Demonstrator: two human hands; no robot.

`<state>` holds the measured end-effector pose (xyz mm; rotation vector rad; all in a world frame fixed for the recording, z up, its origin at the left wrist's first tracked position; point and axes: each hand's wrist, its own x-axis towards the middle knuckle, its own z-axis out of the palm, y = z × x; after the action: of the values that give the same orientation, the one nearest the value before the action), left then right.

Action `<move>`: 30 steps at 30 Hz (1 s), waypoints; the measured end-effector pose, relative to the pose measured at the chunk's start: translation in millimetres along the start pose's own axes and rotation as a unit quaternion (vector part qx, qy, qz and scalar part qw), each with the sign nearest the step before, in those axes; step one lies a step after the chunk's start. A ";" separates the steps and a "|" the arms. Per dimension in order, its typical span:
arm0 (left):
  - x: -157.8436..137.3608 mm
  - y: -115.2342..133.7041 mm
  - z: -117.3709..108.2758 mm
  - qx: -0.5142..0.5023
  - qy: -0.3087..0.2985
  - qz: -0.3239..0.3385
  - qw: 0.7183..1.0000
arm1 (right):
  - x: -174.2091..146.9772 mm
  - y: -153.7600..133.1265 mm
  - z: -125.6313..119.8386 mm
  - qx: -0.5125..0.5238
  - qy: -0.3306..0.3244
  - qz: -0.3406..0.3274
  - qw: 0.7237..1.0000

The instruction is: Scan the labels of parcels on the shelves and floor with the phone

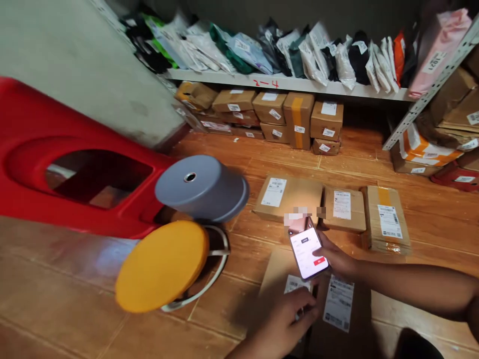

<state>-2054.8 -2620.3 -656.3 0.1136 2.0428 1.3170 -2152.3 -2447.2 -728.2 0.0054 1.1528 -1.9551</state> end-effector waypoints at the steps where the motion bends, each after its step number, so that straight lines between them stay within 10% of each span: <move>1: -2.8 1.5 -2.1 0.015 -0.016 -0.001 1.000 | 12.2 1.4 7.7 0.010 0.006 0.001 1.000; 14: -10.2 -66.4 -4.9 0.024 -0.092 0.008 0.995 | 124.4 -10.0 85.8 0.044 0.070 -0.063 0.995; 30: -14.8 -66.7 -19.0 0.013 -0.089 0.031 0.996 | 136.8 -14.9 88.7 0.039 0.102 -0.083 0.990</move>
<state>-2036.1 -2673.2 -699.6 0.2967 1.9188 1.2713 -2216.0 -2597.8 -720.0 0.1591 1.2405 -2.1874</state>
